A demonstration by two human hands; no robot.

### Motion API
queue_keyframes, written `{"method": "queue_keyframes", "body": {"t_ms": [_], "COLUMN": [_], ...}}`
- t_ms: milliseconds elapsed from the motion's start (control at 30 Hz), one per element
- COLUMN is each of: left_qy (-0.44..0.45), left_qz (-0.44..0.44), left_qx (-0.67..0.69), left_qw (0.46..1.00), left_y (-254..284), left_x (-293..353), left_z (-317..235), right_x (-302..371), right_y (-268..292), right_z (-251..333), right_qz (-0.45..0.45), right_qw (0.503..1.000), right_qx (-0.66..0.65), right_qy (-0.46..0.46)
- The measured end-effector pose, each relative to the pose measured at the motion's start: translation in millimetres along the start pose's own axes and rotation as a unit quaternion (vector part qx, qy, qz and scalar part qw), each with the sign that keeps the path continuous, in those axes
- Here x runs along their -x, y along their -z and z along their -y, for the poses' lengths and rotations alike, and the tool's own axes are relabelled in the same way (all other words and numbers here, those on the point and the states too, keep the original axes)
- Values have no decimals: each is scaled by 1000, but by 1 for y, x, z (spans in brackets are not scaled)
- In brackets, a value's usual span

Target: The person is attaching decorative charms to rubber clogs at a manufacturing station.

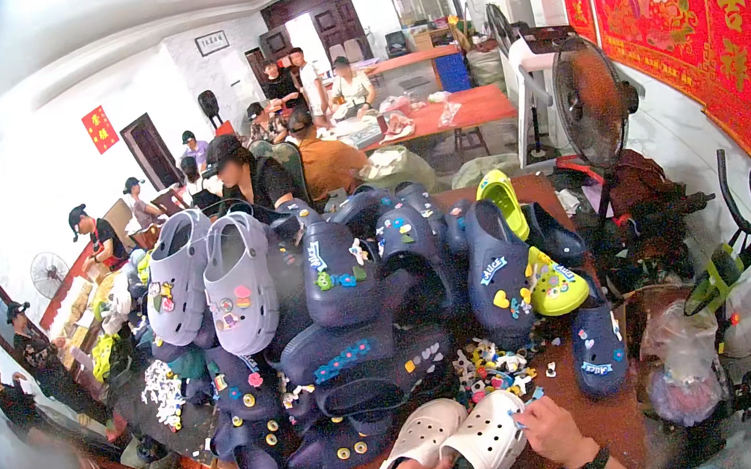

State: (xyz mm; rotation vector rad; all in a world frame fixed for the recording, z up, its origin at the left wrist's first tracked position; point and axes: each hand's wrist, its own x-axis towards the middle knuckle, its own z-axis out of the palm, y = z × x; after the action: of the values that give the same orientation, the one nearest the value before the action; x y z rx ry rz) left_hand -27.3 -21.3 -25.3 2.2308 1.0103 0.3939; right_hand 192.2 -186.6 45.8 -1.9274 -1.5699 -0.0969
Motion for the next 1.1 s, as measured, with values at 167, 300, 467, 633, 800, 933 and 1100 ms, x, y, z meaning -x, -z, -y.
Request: {"method": "queue_keyframes", "body": {"t_ms": [167, 300, 467, 633, 800, 933, 1100], "left_qy": [39, 11, 26, 77, -47, -27, 55], "left_qz": [28, 12, 27, 105, 20, 72, 284], "left_qx": [-24, 20, 19, -6, -39, 155, 280], "left_qw": [999, 1000, 999, 991, 998, 985, 916], "left_y": [7, 16, 26, 35, 73, 79, 33], "left_x": [1, 5, 6, 3, 28, 46, 37], "left_z": [-13, -22, -36, -36, -59, -69, -61], "right_x": [12, 10, 7, 3, 7, 14, 26], "right_y": [-17, -16, -10, -14, -10, -4, -25], "right_z": [9, 6, -6, -1, -1, 7, 0], "right_qz": [32, 33, 46, 6, -25, -53, -37], "right_qw": [998, 994, 989, 991, 996, 998, 996], "right_qx": [-33, -91, -128, -102, -55, -12, -64], "right_qy": [36, 40, 57, 91, 65, 36, 46]}}
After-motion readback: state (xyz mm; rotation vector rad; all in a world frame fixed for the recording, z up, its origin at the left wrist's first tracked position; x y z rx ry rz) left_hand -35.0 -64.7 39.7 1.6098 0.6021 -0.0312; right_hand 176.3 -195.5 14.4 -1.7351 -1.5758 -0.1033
